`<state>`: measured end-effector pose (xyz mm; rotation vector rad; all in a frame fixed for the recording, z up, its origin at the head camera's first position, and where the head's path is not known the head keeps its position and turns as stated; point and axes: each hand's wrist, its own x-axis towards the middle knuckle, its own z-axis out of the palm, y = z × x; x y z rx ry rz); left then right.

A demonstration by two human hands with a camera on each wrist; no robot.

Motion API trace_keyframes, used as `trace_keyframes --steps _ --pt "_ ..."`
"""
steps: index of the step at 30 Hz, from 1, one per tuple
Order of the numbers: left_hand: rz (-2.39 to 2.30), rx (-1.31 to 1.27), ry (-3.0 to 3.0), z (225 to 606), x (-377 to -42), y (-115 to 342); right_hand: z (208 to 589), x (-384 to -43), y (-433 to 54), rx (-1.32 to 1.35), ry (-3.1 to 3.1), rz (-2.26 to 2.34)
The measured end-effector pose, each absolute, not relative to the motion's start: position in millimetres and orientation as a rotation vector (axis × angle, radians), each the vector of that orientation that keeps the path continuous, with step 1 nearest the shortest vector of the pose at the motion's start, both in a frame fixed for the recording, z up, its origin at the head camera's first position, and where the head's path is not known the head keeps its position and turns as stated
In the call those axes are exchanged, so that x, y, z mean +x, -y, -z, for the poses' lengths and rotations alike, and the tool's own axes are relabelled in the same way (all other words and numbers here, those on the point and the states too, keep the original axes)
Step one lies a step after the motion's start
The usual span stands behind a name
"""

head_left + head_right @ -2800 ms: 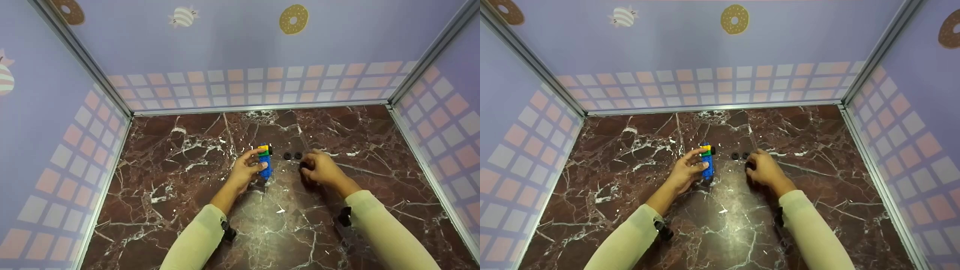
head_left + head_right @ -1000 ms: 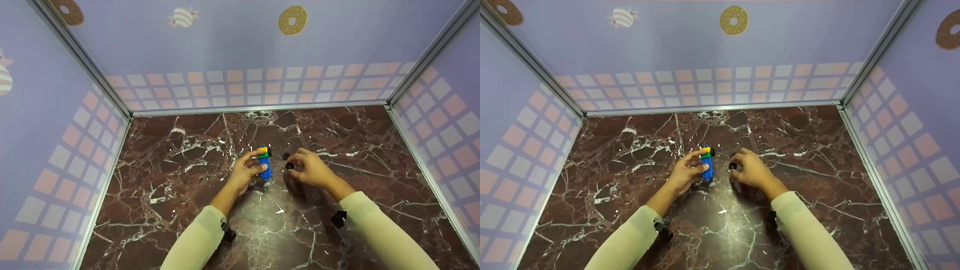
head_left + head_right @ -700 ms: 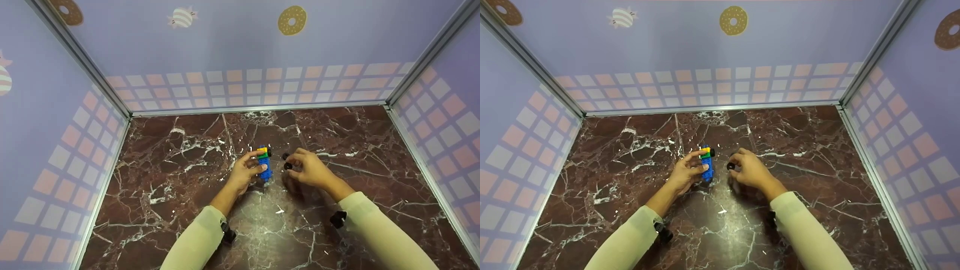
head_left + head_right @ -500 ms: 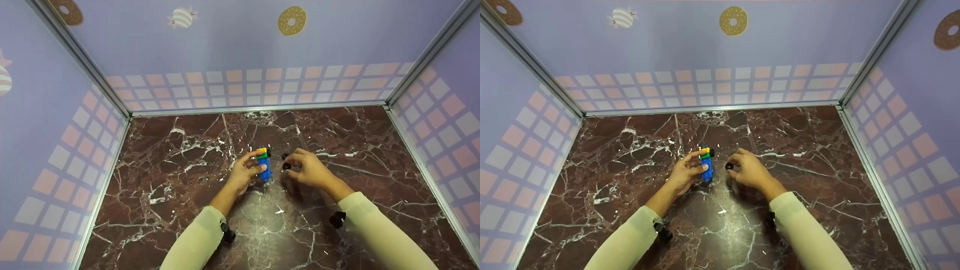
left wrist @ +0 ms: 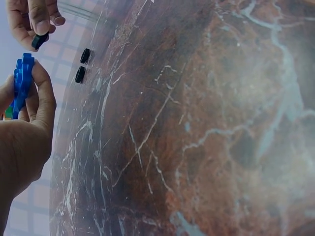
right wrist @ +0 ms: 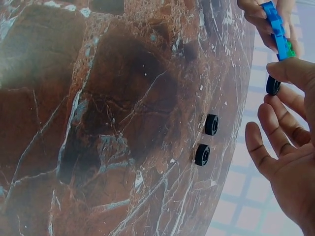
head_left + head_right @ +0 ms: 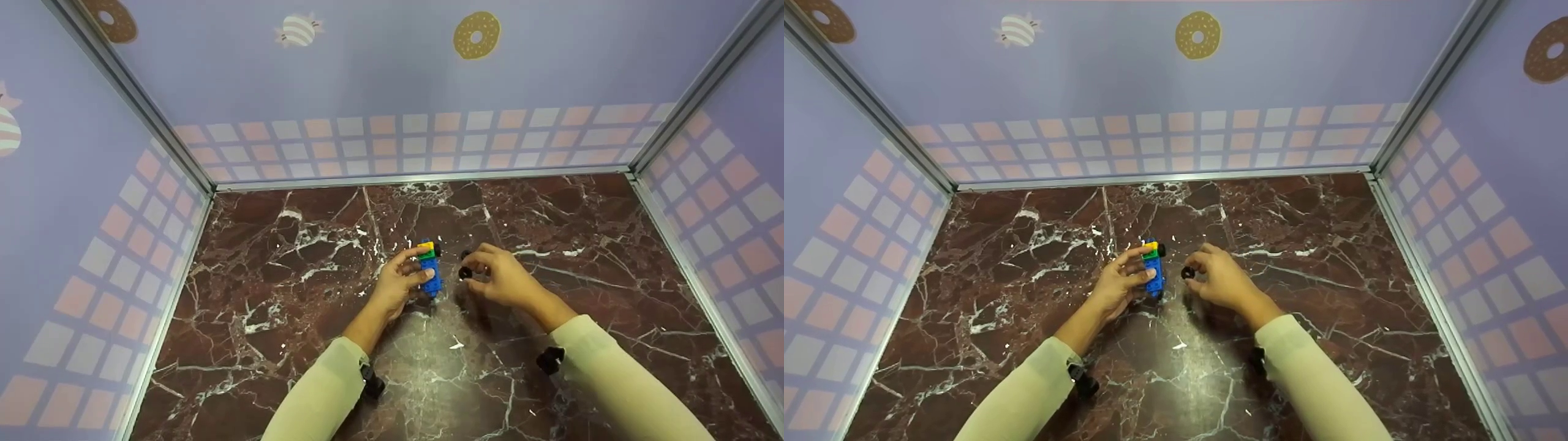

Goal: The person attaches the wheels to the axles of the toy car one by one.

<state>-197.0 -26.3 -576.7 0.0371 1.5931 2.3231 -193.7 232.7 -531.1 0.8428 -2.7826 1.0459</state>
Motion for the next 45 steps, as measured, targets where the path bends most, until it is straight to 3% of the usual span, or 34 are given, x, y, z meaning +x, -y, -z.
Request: trace_keyframes --steps 45 --pt "-2.327 -0.013 -1.58 578 -197 23 529 -189 -214 0.952 2.756 -1.083"
